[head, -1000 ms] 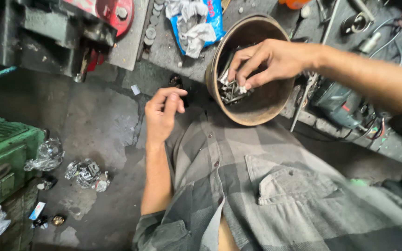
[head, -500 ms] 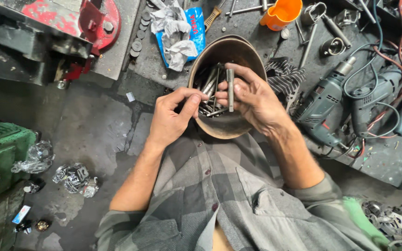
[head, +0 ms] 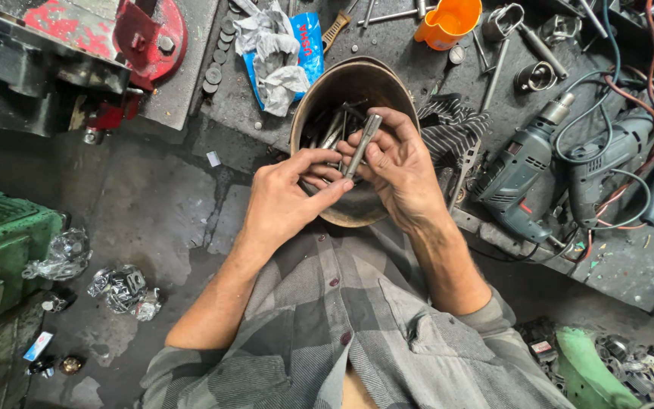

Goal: The person uses a long wrench to loosen bolts on an engine block mounted on a workbench, then gathers loose bolts and metal parts from the floor and bench into a metal bowl, sorts through the bolts in the bowl, and places small boxes into the bowl before returning to work on the engine.

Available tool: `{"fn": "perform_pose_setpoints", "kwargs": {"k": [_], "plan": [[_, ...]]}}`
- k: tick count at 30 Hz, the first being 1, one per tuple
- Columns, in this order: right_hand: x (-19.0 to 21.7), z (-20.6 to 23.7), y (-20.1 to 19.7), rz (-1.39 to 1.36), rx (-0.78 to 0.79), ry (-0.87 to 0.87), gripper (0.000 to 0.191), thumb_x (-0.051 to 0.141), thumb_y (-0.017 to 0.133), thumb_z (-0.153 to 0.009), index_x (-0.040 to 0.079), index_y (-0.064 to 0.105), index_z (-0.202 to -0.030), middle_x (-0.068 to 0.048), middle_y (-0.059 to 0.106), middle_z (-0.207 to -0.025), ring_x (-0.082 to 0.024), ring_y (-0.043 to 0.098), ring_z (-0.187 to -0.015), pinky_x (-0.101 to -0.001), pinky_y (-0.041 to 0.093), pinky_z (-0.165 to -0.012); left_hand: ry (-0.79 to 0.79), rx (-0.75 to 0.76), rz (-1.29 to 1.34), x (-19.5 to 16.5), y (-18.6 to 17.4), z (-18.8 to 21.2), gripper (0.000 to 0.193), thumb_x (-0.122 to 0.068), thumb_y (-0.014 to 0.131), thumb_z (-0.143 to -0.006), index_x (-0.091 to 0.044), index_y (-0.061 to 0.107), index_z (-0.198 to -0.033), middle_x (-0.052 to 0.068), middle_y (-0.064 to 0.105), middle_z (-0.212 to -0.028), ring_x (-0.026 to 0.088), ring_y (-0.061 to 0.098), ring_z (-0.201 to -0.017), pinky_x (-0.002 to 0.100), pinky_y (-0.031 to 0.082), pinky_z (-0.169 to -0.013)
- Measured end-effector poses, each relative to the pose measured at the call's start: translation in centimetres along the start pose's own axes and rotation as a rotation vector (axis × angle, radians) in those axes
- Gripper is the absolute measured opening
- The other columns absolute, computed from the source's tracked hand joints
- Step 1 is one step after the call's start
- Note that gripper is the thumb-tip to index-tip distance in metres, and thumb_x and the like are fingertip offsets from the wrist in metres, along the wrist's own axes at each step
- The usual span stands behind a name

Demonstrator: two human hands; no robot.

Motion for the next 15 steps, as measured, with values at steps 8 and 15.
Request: {"fn": "perform_pose_setpoints", "kwargs": {"k": [8,15], "plan": [[0.1,0.0,0.1,0.029,-0.020,0.000,0.039,0.003,0.063,-0.102,0.005,0.044,-0.137,-0.014,0.066,-0.118,-0.028,0.070,-0.114,-0.0411,0.062,-0.098,-0.110,0.013,-0.168,0.2,0.1,0.3,0.041,-0.015,0.087,-0.079,-0.008,0.074,-0.117,0.004,0.080,-0.095,0.008,0.077,-0.080,0.024,0.054,-0.055],[3.2,0.3,0.3,0.534,0.080,-0.169,0.013,0.003,0.064,-0.107,-0.002,0.058,-0.117,-0.016,0.077,-0.110,-0.023,0.075,-0.105,-0.0337,0.064,-0.094,0.131,-0.080,-0.140,0.2,-1.7,0.7,0.024,-0.012,0.084,-0.086,-0.007,0.078,-0.109,0.003,0.075,-0.094,0.008,0.065,-0.072,0.023,0.052,-0.062]]}}
Point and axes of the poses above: each hand's wrist, its own z-axis away from the middle knuckle, its own y-axis out of the palm, x = y × z, the point moved 6 cm from there along -z, towards the middle knuckle
